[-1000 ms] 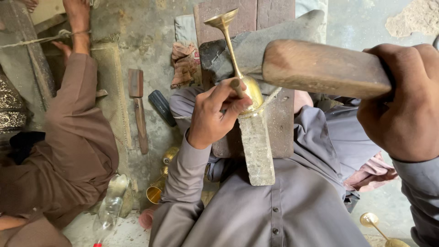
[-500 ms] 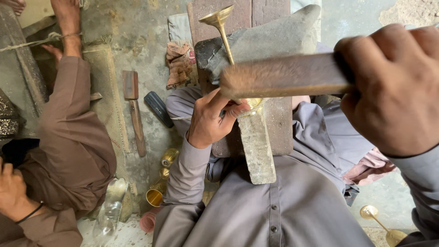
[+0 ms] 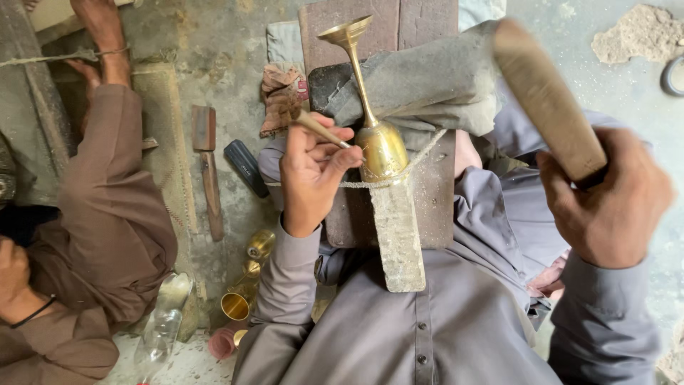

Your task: The person sits on the floor and uses a wooden mallet to hammer a brass goblet held against a stone anvil. They repeatedly strike the stem and bowl of the goblet, rotating it to shape the metal.

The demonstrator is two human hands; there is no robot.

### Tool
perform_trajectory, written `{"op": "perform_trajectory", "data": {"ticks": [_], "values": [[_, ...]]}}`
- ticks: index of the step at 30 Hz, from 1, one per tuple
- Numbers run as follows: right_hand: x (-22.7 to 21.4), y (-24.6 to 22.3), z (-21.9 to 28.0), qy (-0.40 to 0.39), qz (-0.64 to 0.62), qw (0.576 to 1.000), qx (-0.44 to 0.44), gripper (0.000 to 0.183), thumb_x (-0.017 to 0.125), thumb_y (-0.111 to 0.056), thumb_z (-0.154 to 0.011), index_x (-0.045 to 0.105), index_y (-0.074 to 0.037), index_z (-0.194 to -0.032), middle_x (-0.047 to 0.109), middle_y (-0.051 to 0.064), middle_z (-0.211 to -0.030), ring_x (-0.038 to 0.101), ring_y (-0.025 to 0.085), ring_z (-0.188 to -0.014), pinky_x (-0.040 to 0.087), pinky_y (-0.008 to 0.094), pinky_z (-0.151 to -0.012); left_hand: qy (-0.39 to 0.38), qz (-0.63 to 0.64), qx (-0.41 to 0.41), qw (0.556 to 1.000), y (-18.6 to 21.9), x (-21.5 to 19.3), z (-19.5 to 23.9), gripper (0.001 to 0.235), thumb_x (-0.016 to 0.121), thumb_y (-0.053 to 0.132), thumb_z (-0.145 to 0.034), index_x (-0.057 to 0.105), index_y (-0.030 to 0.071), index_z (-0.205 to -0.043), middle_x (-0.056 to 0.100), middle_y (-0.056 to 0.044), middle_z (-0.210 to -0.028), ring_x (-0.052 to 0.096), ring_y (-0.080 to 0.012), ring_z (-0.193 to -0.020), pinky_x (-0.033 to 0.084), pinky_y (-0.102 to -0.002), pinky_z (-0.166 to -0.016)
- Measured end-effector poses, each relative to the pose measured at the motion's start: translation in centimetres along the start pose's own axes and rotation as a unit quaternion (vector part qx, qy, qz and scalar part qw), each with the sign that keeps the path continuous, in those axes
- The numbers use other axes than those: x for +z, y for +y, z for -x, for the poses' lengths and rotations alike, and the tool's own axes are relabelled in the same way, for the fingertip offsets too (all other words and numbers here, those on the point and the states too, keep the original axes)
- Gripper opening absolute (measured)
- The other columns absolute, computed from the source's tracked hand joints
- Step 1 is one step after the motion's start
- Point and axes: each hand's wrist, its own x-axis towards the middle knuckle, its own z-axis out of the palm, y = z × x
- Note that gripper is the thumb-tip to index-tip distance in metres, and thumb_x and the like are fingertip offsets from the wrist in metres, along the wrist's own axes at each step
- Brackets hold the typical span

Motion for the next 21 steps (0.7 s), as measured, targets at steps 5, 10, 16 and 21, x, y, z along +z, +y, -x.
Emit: {"op": "perform_trajectory", "data": {"ticks": [5,10,16,21], "values": [[3.5,2.6,2.3,-0.072,-0.201,0.958,0.190,0.034,0.083,-0.017,-0.095,0.065,0.005,-0.112,0.070,0.010,-0.091,0.064,0.017,-0.085,0.052,0.032,-0.080,-0.019,-0.154,0.009,0.988,1.4,2.3,-0.8,0.030,0.073,0.012,-0.102,0.055,-0.001,-0.123,0.076,-0.011,-0.100,0.077,-0.0137,-0.089,0.065,-0.027,-0.076],[1.9,1.2,1.6,-0.040,-0.281,0.943,0.174,0.033,0.074,-0.009,-0.092,0.058,0.005,-0.118,0.064,0.008,-0.096,0.060,0.015,-0.085,0.051,0.030,-0.082,-0.019,-0.265,0.012,0.964,2.8,3.9,-1.7,0.038,0.074,0.020,-0.100,0.057,0.003,-0.130,0.079,-0.010,-0.094,0.079,-0.0153,-0.082,0.063,-0.028,-0.067],[-0.7,-3.1,-3.6,0.004,-0.294,0.954,-0.050,0.045,0.065,0.003,-0.090,0.052,0.005,-0.133,0.063,0.013,-0.111,0.062,0.017,-0.101,0.052,0.032,-0.092,-0.028,-0.340,0.051,0.938,3.4,4.5,-1.9,0.036,0.071,0.025,-0.102,0.056,0.005,-0.129,0.076,-0.009,-0.095,0.079,-0.0232,-0.081,0.059,-0.034,-0.066],[-1.5,-5.4,-7.2,0.001,0.012,0.975,-0.220,0.048,0.065,0.012,-0.083,0.058,0.006,-0.130,0.062,0.023,-0.102,0.062,0.038,-0.087,0.050,0.048,-0.074,-0.027,-0.379,0.110,0.918,3.3,4.6,-1.7,0.033,0.070,0.026,-0.105,0.057,0.007,-0.128,0.073,-0.011,-0.100,0.076,-0.0279,-0.087,0.057,-0.039,-0.073]]}}
